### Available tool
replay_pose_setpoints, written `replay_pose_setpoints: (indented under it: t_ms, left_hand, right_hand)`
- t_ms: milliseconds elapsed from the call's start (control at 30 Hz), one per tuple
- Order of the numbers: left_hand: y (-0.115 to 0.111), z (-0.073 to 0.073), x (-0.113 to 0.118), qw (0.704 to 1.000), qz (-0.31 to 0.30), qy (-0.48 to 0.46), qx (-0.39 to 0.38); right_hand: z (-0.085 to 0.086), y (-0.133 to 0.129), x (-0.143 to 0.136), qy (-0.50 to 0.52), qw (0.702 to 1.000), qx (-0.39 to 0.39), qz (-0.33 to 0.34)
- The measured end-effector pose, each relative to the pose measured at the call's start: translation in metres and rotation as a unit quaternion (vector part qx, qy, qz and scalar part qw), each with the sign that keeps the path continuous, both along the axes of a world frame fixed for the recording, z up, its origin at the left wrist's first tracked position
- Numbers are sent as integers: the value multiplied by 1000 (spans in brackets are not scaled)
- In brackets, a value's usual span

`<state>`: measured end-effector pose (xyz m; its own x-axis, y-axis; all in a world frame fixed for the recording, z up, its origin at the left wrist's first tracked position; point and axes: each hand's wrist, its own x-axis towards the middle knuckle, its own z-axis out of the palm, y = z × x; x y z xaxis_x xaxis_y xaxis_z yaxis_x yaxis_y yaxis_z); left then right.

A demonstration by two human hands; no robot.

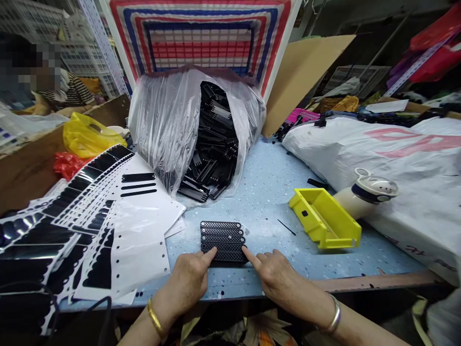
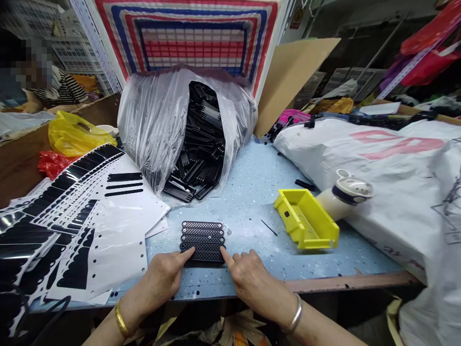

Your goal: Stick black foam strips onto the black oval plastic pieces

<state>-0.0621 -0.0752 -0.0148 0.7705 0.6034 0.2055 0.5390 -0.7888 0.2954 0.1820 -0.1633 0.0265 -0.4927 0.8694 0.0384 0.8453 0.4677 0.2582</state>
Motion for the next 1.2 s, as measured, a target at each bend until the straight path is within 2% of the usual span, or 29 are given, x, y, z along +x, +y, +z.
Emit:
replay_pose_setpoints:
  t_ms: [133,233,400,500,667,900,1200]
  left_hand:
    - [0,0,-1,1000,1,-4,-11]
    - [0,1,-2,1000,-1,-3,-19]
    - [0,3,-3,999,-2,4,-33]
    - [0,3,-4,999,1,9,-31]
    - [0,-1,-5,999,-3,7,-34]
    - [1,-9,-9,999,-1,-24,-38]
    - [2,-10,-9,999,1,-22,-45]
  right_hand:
    - [-9,-2,6,19,999,-23,-17]
    - [-14,0,9,87,994,-44,-40]
    - [-9,7,13,185,973,-122,-69]
    - [-10,10,17,213,965,-135,-78]
    - [-15,13,23,233,965,-86,-80]
    - [-9,5,18,131,990,-50,-21]
    - [-26,6,25,264,964,10,-33]
